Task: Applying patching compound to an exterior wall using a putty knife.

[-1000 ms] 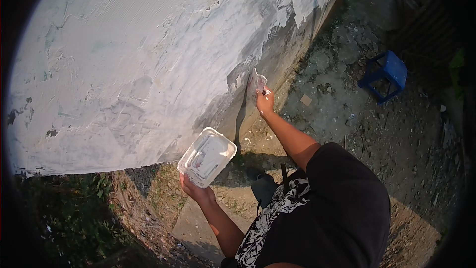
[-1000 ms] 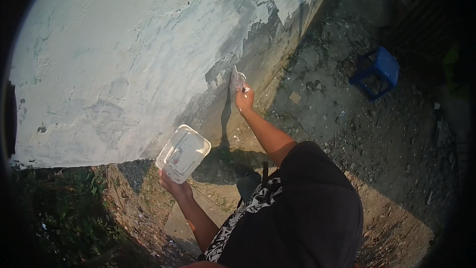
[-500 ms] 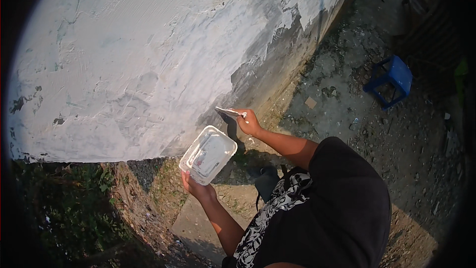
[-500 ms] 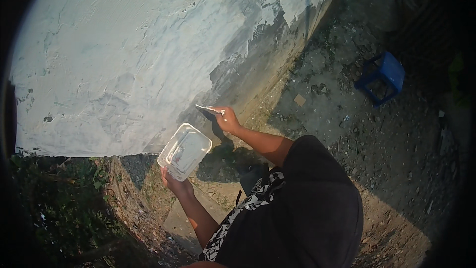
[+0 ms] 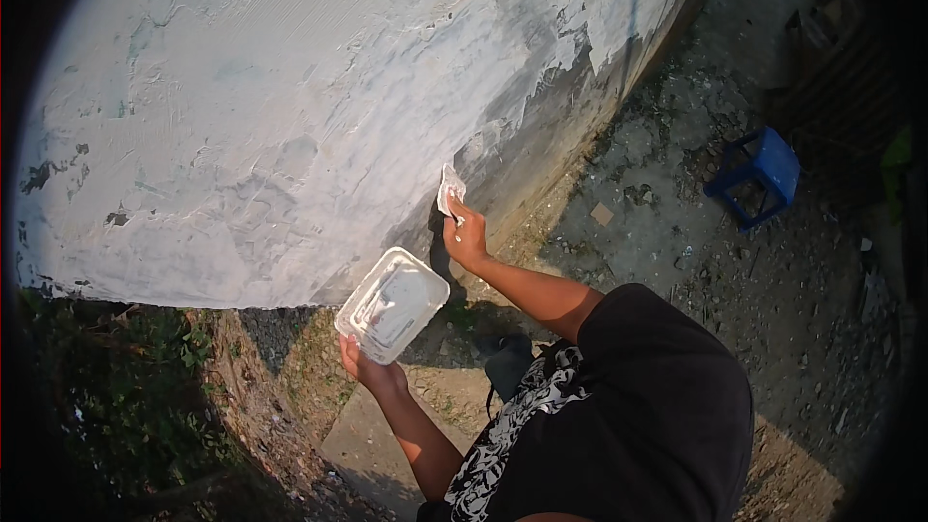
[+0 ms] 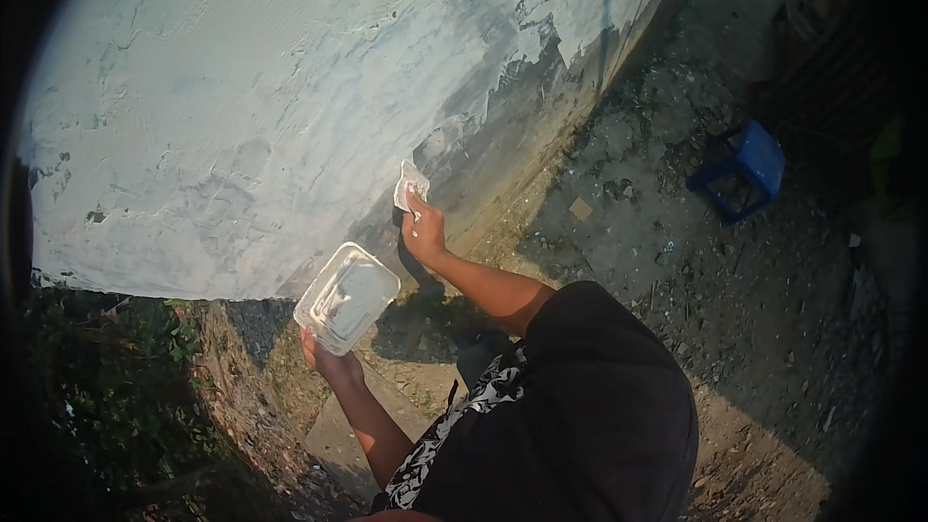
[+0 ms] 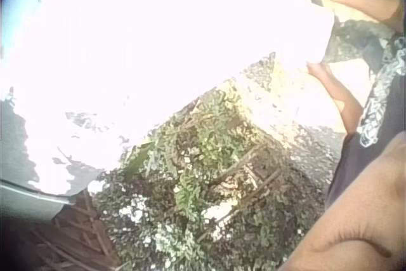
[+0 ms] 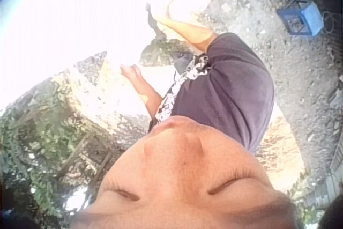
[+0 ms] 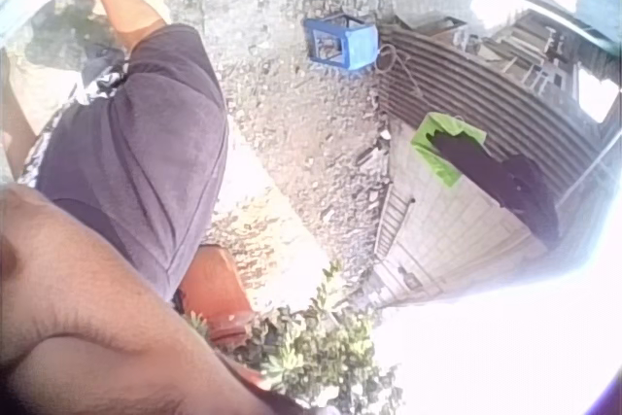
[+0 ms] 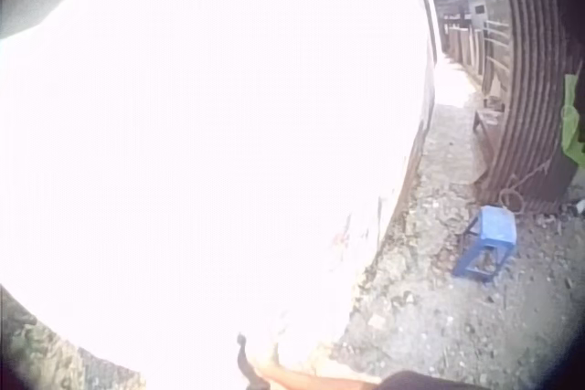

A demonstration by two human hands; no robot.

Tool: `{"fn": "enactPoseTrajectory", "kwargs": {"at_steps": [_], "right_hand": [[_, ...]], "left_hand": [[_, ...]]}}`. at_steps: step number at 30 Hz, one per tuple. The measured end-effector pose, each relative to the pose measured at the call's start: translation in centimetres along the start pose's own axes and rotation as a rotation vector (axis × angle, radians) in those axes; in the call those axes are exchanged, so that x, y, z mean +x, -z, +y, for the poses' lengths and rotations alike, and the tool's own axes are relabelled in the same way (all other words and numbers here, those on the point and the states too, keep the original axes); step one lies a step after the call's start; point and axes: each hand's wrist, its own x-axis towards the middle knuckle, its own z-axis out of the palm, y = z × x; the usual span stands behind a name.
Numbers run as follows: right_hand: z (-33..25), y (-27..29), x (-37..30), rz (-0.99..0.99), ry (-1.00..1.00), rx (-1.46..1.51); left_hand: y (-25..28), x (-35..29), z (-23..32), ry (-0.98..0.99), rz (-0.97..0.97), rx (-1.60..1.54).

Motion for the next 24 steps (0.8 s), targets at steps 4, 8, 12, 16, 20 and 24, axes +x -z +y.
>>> {"fn": "enactPoseTrajectory", "kwargs": {"at_steps": [4,8,12,16,20,24], "right_hand": [[2.6,6.1,0.6,-0.321,-0.111,0.128],[6.4,8.7,6.6,0.072,-0.299,0.032],[6.2,7.1,10.9,0.220,-0.442,0.176],[1.2,3.9,5.4,0.096,-0.182,-0.035],[-0.6,4.0,0.6,-0.342,0.021,0.147],[-1.3,4.9,1.1,-0.382,-0.173,0.129]], "left_hand": [[-1.3,1.1,0.5,0.007,0.028,0.020],[-2.8,0.7,0.1,-0.002,0.064,-0.038],[-2.1,-0.3,-0.1,-0.002,-0.046,-0.025],[-0.9,-0.7,-0.1,-0.009,0.048,-0.012],[-1.8,-0.5,0.4,0.006,0.014,-0.031],[-1.3,-0.6,0.5,-0.016,0.123,-0.049]]}}
